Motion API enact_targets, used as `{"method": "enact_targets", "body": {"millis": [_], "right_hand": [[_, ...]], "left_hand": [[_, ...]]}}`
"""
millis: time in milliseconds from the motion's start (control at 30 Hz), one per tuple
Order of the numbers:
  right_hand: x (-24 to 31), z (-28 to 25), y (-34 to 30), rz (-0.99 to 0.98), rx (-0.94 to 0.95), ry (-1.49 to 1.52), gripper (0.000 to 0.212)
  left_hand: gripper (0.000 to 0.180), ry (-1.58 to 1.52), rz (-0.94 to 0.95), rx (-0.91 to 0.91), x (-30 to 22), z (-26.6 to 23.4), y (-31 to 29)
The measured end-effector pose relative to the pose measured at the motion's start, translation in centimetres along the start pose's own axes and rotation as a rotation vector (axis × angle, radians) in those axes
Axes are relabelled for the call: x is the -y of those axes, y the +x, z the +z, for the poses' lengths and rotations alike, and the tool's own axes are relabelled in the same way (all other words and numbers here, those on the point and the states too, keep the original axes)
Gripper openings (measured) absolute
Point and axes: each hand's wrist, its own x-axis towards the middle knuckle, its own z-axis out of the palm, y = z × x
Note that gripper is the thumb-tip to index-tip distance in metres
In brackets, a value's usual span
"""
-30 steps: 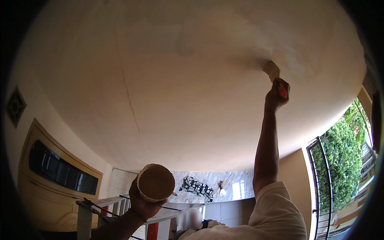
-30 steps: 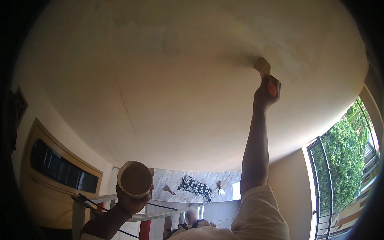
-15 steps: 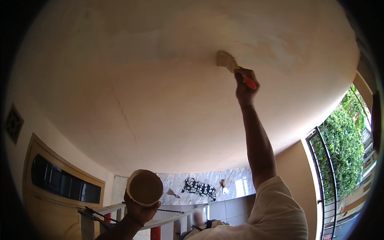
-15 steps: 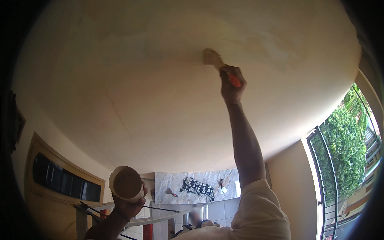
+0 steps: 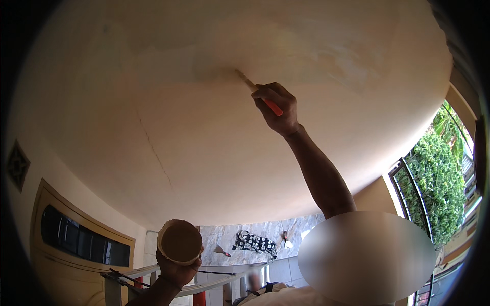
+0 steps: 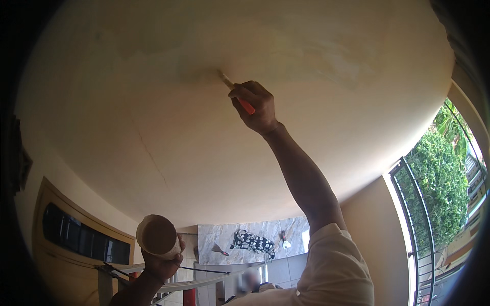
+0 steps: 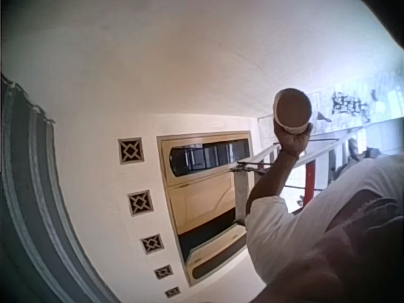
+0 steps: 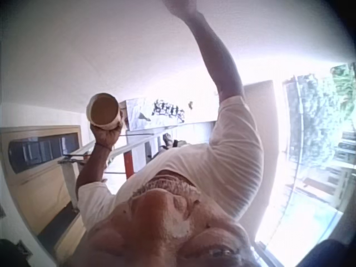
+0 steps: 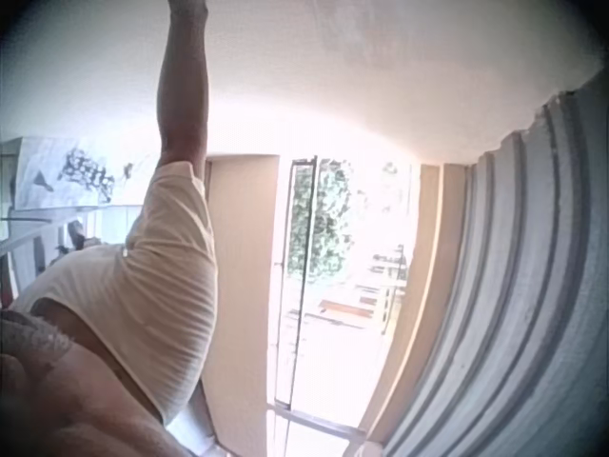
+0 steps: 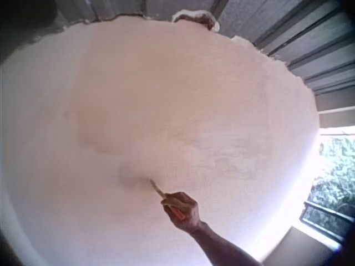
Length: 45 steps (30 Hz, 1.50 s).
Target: The person stands on a ladder and uses a paintbrush to apply white paint to a ceiling, repeatedly dipping the brush into a small container held in the other hand.
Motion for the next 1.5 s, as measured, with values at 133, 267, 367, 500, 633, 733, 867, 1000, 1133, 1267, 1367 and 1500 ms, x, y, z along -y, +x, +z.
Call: {"method": "enact_targets", "body": {"millis": [133, 267, 367, 500, 633, 733, 867, 1000, 1133, 1267, 1367, 1500], "right_hand": [[-6.3, -7.9, 2.0, 0.249, -0.205, 0.106, 0.008], [-8.8, -14.1, 5.5, 0.040, -0.377, -0.348, 0.013], [-7.8, -12.8, 5.7, -0.186, -0.250, -0.619, 0.022], [-3.5, -3.3, -1.5, -0.220, 0.150, -0.361, 0.023], [-1.5, -1.1, -1.1, -0.258, 0.421, -0.101, 0.022], [-3.8, -3.5, 6.7, -0.164, 0.413, -0.015, 0.016], [-3.8, -8.4, 17.7, -0.359, 0.051, -0.231, 0.012], [-4.4, -6.6, 18.6, -0.547, -0.029, -0.585, 0.021], [-1.1, 0.6, 8.4, -0.555, 0.341, -0.402, 0.029], [1.5, 4.2, 4.6, -0.507, 0.582, -0.036, 0.025], [0.4, 3.8, 11.5, -0.421, 0.445, -0.058, 0.019], [0.3, 1.6, 20.7, -0.567, 0.085, -0.284, 0.017]], "left_hand": [[0.056, 0.041, 0.020, -0.002, 0.0, -0.3, 0.3], [0.063, 0.118, 0.037, 0.070, 0.2, -0.4, 0.8], [0.063, 0.140, 0.018, 0.056, 0.2, -0.2, 0.9], [0.056, 0.089, 0.022, -0.013, 0.3, 0.4, 0.6], [0.060, 0.080, 0.005, 0.044, 0.0, -0.3, 0.5], [0.063, 0.077, -0.002, 0.114, -0.2, -1.1, 0.7], [0.065, 0.021, -0.019, 0.154, 0.2, 0.4, 0.7], [0.067, -0.044, -0.017, 0.166, 0.3, 0.5, 0.1], [0.068, -0.010, -0.010, 0.182, 0.1, 0.4, 0.4], [0.070, 0.000, -0.004, 0.150, 0.0, 0.4, 0.1], [0.070, -0.070, -0.041, 0.278, -0.2, -0.2, 0.5], [0.069, -0.015, -0.054, 0.213, 0.1, -0.3, 0.6]]}}
